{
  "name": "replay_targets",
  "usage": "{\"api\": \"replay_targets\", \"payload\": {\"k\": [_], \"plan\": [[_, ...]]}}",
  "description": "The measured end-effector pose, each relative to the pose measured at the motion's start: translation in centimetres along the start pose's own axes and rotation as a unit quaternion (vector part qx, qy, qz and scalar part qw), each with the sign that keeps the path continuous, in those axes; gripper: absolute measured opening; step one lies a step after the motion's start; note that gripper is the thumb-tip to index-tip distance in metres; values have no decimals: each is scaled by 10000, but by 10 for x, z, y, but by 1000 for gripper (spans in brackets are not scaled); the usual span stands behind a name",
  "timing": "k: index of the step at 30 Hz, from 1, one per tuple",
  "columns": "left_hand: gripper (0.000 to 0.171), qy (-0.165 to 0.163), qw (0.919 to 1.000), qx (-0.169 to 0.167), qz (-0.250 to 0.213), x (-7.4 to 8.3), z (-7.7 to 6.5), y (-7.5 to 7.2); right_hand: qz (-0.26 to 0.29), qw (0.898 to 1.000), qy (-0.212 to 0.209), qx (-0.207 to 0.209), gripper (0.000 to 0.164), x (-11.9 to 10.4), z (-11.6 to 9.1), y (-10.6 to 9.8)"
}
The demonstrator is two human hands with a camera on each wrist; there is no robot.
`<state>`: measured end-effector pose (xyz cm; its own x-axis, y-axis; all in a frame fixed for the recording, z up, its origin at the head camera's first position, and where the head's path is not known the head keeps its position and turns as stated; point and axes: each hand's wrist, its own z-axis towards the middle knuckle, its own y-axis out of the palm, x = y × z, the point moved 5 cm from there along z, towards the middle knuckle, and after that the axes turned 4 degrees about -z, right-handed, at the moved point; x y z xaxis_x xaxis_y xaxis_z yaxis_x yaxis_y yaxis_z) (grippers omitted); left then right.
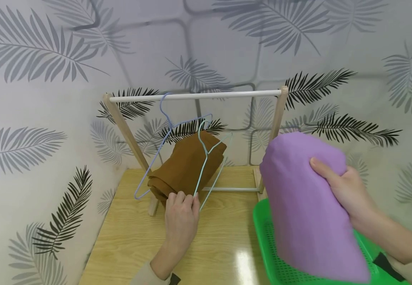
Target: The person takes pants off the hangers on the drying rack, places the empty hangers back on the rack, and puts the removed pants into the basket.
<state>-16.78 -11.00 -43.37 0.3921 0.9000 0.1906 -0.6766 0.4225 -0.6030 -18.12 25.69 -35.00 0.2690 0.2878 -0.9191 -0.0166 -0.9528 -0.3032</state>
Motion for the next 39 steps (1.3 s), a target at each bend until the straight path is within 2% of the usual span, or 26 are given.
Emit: {"api": "replay_targets", "payload": {"k": [7,11,27,39], "plan": [[44,58,10000,-8,55,0,-1,0,-514,9987,-26,-22,42,8,-1,-1],[44,15,10000,43,17,-1,-1,0,-584,9982,24,-125,40,17,0,3],[41,-47,10000,11,-58,-1,-2,1,-544,9968,483,-320,46,55,5,18],[43,-119,9998,-81,-97,-2,-4,2,-676,9945,685,-405,51,64,-3,18]]}}
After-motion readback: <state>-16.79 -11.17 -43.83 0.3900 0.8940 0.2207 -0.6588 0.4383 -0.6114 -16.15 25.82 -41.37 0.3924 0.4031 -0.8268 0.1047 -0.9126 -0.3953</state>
